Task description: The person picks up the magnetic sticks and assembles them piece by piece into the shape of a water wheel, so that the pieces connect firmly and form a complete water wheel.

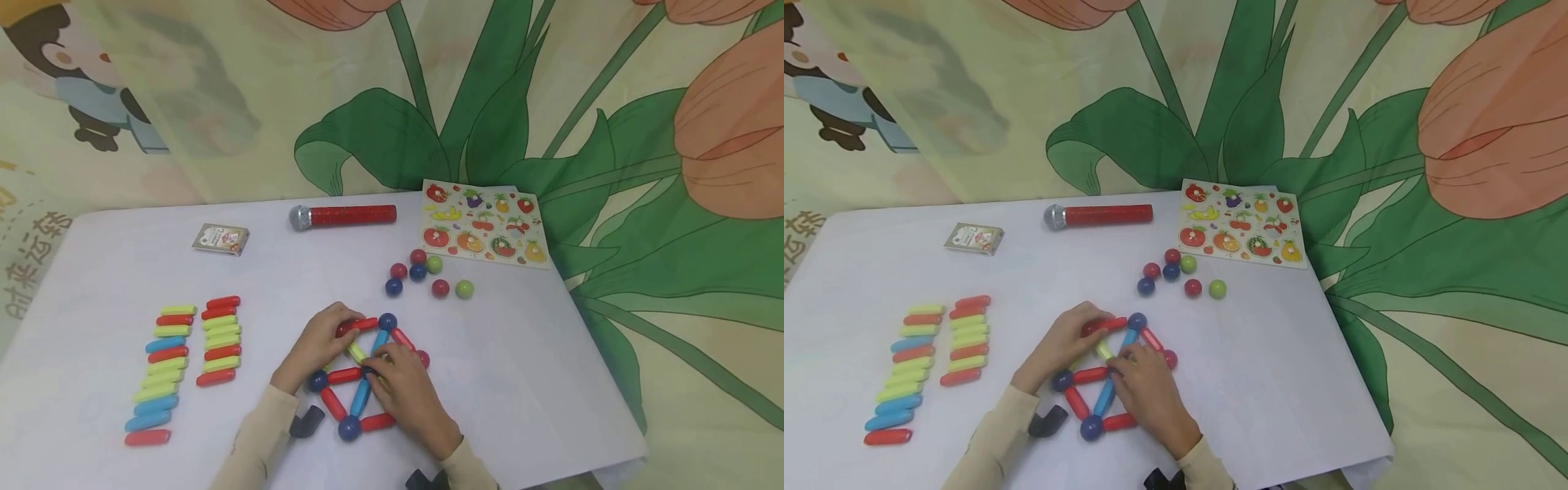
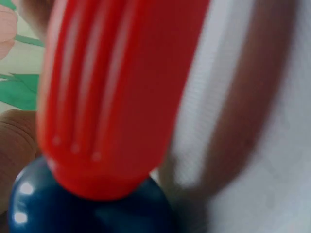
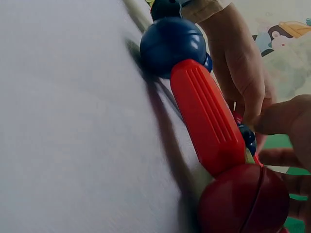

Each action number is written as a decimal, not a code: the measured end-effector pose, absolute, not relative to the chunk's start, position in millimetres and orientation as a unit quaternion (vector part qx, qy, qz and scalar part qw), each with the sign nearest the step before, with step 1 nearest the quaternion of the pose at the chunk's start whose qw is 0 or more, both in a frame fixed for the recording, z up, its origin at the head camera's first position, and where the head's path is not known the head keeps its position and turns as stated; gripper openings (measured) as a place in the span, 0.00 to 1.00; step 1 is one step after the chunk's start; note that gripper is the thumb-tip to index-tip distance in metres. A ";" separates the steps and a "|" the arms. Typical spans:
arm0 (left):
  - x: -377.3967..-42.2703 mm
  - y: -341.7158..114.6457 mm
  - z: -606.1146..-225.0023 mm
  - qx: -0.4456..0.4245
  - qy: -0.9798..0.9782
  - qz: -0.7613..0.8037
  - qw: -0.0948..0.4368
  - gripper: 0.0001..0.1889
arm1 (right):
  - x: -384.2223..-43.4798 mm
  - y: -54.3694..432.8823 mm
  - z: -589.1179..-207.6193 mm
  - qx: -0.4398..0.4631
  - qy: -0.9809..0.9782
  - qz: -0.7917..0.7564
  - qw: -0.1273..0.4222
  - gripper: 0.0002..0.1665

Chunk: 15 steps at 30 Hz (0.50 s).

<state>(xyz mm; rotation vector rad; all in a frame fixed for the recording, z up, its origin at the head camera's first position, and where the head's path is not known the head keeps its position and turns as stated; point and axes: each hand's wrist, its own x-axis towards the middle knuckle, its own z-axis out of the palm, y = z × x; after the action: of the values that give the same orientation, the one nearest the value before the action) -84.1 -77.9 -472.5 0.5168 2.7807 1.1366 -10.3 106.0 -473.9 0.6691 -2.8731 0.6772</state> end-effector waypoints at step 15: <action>-85.9 -74.9 -474.0 0.174 0.920 0.348 0.042 0.14 | -38.7 115.0 -474.6 0.103 -0.974 0.201 0.005 0.32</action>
<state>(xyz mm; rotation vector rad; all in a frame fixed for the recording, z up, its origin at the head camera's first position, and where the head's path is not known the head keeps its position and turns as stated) -85.9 -74.9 -474.0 0.5316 2.8160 1.0638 -38.7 115.0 -474.6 0.3236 -3.0503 0.6287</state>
